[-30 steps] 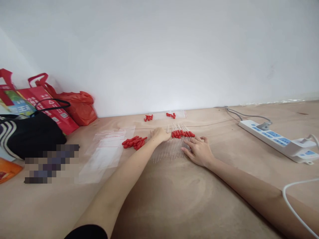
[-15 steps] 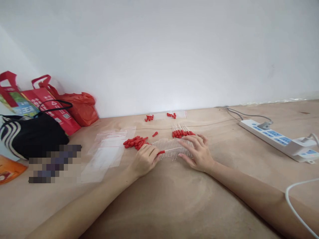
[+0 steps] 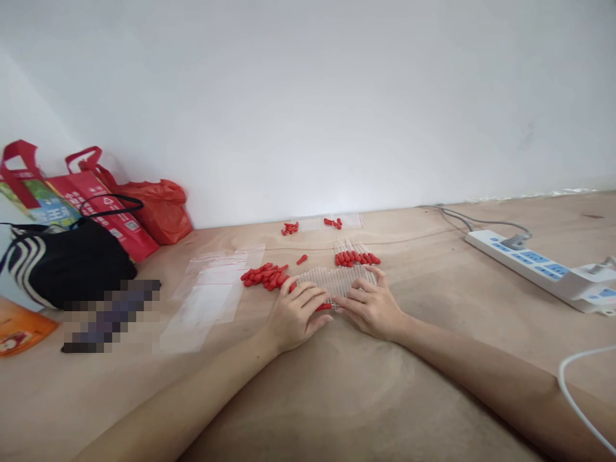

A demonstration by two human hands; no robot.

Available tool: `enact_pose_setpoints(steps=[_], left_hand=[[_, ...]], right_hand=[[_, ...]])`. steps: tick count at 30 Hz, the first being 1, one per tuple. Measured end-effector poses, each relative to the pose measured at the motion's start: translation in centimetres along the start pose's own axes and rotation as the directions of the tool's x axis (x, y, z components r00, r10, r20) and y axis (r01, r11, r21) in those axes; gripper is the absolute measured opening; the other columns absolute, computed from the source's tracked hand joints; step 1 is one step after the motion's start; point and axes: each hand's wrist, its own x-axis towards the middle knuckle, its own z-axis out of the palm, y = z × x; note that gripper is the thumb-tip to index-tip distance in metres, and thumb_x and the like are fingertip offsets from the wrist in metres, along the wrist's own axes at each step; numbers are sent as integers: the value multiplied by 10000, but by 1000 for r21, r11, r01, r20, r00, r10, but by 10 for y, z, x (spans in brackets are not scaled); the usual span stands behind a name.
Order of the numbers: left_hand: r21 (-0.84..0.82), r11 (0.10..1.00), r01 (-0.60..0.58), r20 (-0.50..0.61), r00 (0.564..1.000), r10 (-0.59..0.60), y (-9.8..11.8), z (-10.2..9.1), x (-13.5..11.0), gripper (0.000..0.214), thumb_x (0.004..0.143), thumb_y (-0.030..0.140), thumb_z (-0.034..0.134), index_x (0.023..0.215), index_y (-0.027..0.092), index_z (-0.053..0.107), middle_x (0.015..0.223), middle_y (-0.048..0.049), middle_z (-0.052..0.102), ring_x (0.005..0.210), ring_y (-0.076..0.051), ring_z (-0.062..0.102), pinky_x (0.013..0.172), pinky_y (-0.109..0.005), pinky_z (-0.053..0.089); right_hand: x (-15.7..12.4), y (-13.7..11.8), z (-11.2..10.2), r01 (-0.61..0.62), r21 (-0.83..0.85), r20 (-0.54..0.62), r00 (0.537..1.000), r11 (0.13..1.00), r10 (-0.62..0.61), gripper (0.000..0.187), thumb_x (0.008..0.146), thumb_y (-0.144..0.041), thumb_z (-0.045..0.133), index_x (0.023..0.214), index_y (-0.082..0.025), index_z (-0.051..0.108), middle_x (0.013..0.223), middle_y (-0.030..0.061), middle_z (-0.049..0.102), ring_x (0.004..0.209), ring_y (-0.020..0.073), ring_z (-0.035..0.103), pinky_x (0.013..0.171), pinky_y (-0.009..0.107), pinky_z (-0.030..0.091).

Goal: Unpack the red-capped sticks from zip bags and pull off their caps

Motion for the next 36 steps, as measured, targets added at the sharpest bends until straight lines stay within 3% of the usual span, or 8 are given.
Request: enact_pose_setpoints(steps=[5, 18, 28, 31, 36], left_hand=[[-61, 998, 6, -28, 1000, -7, 0, 4, -1, 106, 836, 248, 502, 831, 206, 600, 822, 28, 681, 872, -152, 586, 965, -400, 255], [-15, 1000, 3, -20, 1000, -3, 2, -2, -3, 179, 834, 264, 502, 702, 215, 612, 686, 44, 667, 736, -131, 582, 949, -436, 231], [2, 999, -47, -13, 999, 47, 3, -6, -4, 136, 821, 205, 515, 707, 201, 589, 712, 37, 664, 700, -133, 545, 788, -366, 321], [-24, 1000, -10, -24, 1000, 9, 0, -8, -9, 111, 822, 181, 507, 737, 188, 578, 724, 19, 654, 695, -134, 536, 730, -335, 356], [-124, 983, 133, -81, 986, -144, -11, -15, -18, 145, 843, 157, 450, 889, 178, 586, 843, -43, 578, 756, -125, 536, 675, -257, 435]], right_hand=[[1, 1, -1, 42, 11, -21, 999, 999, -42, 157, 835, -271, 487, 873, -246, 637, 565, -49, 567, 652, 99, 447, 946, 424, 169], [1, 1, -8, 95, 29, -52, 994, 995, -93, 173, 838, -236, 465, 749, -219, 613, 499, -67, 520, 621, 88, 407, 939, 402, 166], [-4, 1, -9, 92, 48, -49, 995, 995, -90, 168, 835, -249, 466, 785, -230, 625, 497, -67, 528, 634, 92, 439, 940, 410, 164], [-9, 9, -11, 36, 48, -40, 999, 998, -34, 172, 830, -249, 472, 791, -234, 638, 522, -56, 551, 651, 100, 452, 932, 410, 166], [-16, 21, -11, -177, -41, -12, 984, 983, 177, 189, 831, -291, 478, 880, -274, 660, 523, -38, 554, 635, 110, 459, 884, 377, 195]])
